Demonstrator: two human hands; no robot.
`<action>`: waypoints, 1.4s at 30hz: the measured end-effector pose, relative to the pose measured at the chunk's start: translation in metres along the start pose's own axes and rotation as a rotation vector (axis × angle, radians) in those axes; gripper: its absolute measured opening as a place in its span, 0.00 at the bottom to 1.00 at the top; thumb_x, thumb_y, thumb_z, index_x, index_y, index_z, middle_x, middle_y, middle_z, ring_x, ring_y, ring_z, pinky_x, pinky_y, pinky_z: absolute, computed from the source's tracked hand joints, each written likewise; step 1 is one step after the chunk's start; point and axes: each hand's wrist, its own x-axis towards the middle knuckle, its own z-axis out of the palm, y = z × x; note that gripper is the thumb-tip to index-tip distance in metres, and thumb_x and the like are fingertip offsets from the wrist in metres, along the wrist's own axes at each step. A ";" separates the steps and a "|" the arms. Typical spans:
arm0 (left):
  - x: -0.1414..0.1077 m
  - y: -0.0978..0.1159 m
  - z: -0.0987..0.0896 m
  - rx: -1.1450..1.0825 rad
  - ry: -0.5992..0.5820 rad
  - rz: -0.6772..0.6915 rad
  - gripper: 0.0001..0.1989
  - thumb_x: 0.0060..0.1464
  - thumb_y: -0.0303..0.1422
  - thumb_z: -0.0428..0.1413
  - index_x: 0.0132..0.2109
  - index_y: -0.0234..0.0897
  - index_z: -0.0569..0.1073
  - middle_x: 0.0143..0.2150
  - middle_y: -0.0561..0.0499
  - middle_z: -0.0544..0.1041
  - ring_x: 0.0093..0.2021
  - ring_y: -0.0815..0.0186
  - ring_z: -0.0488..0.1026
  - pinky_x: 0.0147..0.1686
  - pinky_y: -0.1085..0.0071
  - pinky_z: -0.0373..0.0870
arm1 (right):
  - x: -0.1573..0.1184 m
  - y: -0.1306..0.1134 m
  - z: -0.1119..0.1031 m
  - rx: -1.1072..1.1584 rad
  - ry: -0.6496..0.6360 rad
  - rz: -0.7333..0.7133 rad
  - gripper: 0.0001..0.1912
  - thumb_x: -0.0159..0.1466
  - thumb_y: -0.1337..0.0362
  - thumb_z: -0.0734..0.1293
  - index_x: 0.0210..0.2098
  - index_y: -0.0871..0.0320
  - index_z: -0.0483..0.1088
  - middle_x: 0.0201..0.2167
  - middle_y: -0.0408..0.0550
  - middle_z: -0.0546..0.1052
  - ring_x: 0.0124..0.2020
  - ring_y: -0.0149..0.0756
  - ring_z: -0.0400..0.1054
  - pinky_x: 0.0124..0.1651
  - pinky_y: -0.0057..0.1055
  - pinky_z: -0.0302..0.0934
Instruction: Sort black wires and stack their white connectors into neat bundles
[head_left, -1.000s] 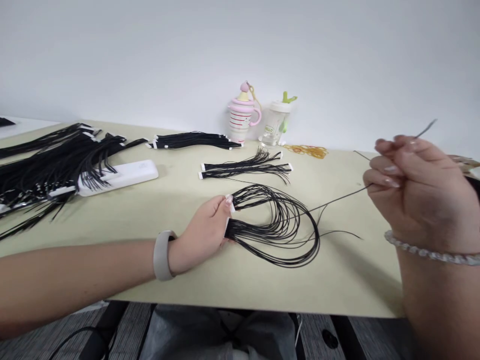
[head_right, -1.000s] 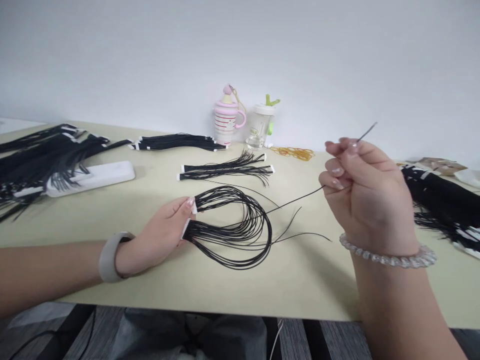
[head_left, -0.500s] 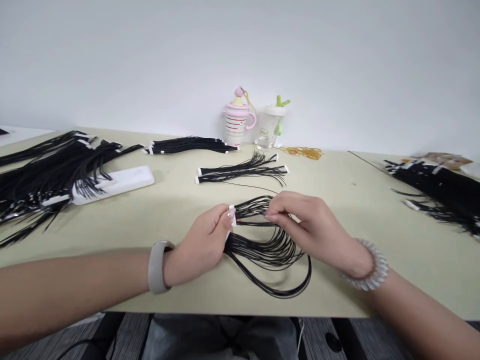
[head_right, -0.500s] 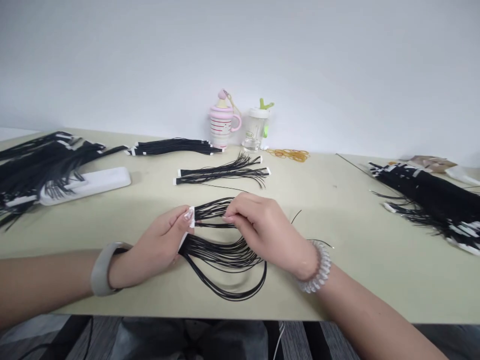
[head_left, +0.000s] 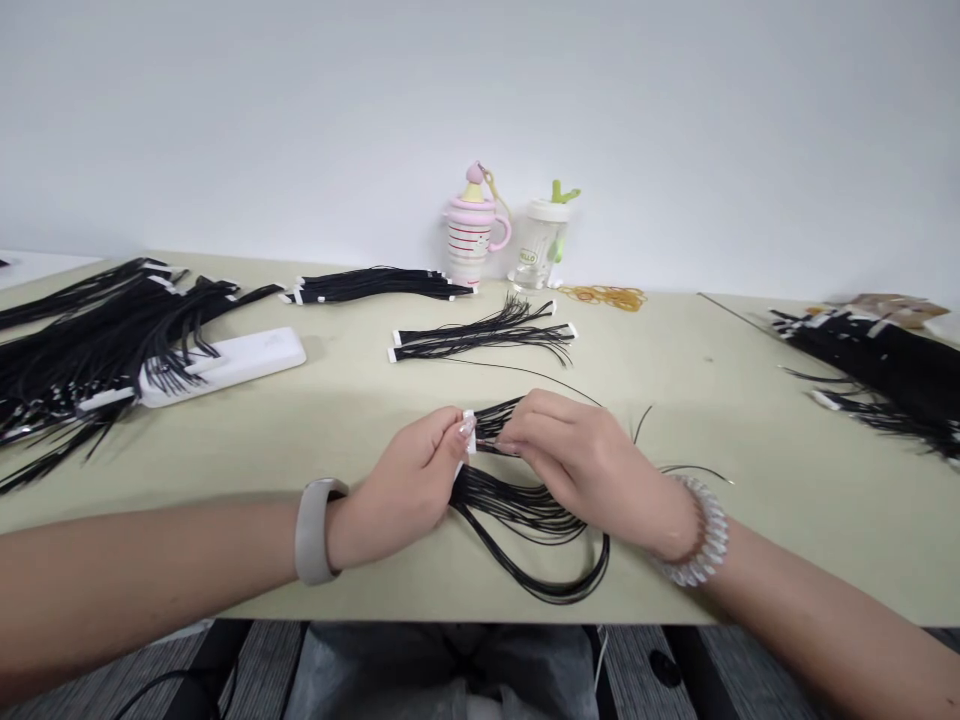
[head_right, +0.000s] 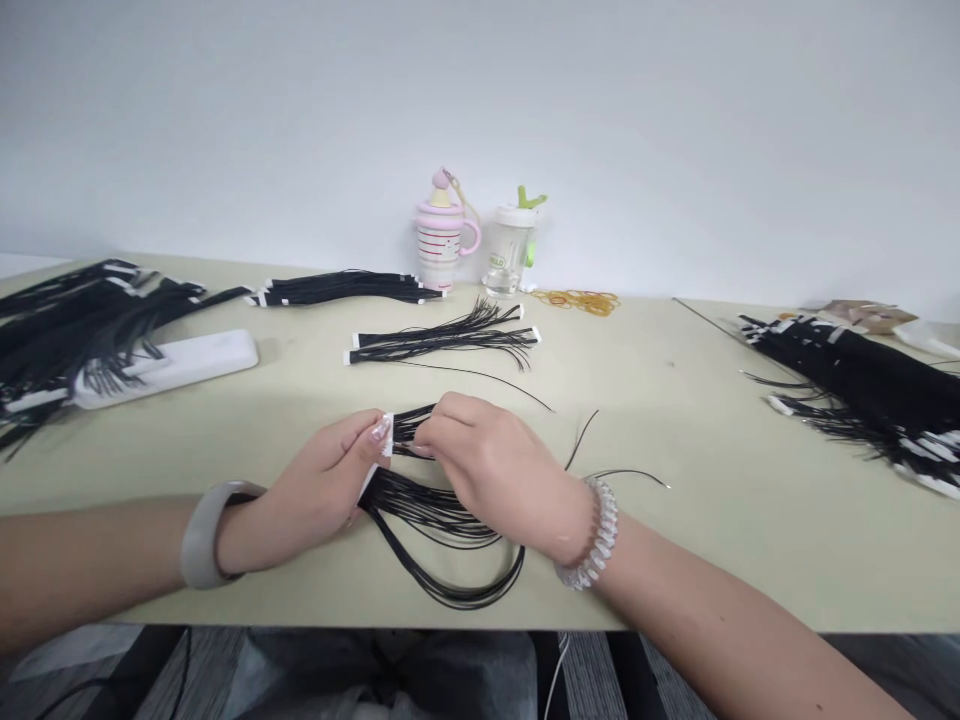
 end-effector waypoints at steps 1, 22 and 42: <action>0.000 0.000 0.000 0.002 0.002 0.004 0.16 0.59 0.38 0.39 0.25 0.38 0.57 0.20 0.57 0.58 0.23 0.70 0.55 0.25 0.73 0.54 | 0.000 0.000 0.000 -0.007 -0.004 0.000 0.10 0.63 0.70 0.55 0.32 0.61 0.67 0.28 0.48 0.68 0.31 0.31 0.61 0.33 0.28 0.58; 0.002 -0.002 0.001 -0.058 -0.044 0.010 0.16 0.59 0.39 0.39 0.25 0.37 0.56 0.23 0.57 0.57 0.24 0.71 0.54 0.27 0.73 0.55 | -0.002 -0.002 0.002 -0.416 0.031 -0.192 0.14 0.63 0.72 0.53 0.29 0.62 0.68 0.28 0.49 0.68 0.29 0.33 0.56 0.30 0.30 0.53; 0.004 -0.008 0.000 -0.194 -0.204 -0.134 0.20 0.58 0.46 0.37 0.25 0.37 0.56 0.14 0.59 0.56 0.15 0.74 0.55 0.16 0.77 0.54 | 0.004 0.010 -0.005 -0.594 0.063 -0.653 0.10 0.62 0.72 0.57 0.25 0.61 0.64 0.25 0.47 0.68 0.26 0.30 0.57 0.28 0.31 0.51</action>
